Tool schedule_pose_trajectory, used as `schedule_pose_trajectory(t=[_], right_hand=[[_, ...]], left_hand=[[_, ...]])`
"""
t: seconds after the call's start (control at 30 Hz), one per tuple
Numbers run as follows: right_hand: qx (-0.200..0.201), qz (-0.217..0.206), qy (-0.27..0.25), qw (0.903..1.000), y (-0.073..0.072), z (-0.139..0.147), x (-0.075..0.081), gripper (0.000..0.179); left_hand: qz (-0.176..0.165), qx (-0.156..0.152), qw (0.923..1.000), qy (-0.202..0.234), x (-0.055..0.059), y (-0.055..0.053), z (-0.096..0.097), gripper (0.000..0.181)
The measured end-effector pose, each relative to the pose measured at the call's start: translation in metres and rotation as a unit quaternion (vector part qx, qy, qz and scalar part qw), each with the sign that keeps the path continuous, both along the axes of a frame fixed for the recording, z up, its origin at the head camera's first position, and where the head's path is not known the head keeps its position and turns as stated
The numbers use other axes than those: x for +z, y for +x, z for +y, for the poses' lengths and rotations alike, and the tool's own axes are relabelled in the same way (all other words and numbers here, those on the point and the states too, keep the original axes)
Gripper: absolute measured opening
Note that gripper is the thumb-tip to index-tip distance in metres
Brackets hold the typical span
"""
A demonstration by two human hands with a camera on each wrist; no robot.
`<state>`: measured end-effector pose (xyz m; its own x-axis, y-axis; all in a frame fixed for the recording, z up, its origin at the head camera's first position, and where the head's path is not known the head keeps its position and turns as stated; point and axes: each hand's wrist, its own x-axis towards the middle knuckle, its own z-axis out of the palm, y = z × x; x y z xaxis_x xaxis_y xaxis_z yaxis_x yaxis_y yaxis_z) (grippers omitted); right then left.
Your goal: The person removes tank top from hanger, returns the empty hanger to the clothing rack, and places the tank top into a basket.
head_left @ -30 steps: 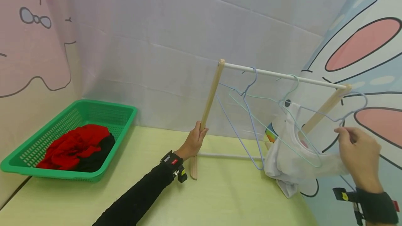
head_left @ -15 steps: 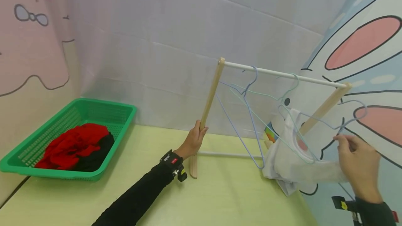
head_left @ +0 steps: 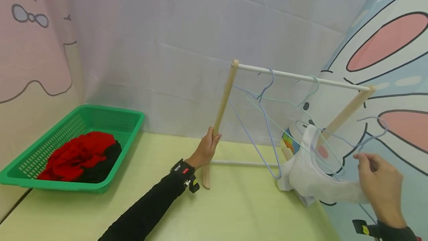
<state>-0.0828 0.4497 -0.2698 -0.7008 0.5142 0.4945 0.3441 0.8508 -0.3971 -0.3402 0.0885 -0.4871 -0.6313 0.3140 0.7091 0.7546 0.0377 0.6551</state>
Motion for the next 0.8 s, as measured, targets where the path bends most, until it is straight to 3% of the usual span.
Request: schedule_pose_trajectory(t=[0.43,0.8], right_hand=[[0.006,0.008,-0.011,0.9999,0.019,0.001,-0.018,0.03],[-0.018,0.001,-0.033,0.9993,0.027,-0.004,-0.032,0.028]], left_hand=[[0.0,0.001,1.0,-0.008,0.003,-0.002,0.0,0.011],[-0.019,-0.003,0.9997,-0.014,0.005,0.0,-0.002,0.009]])
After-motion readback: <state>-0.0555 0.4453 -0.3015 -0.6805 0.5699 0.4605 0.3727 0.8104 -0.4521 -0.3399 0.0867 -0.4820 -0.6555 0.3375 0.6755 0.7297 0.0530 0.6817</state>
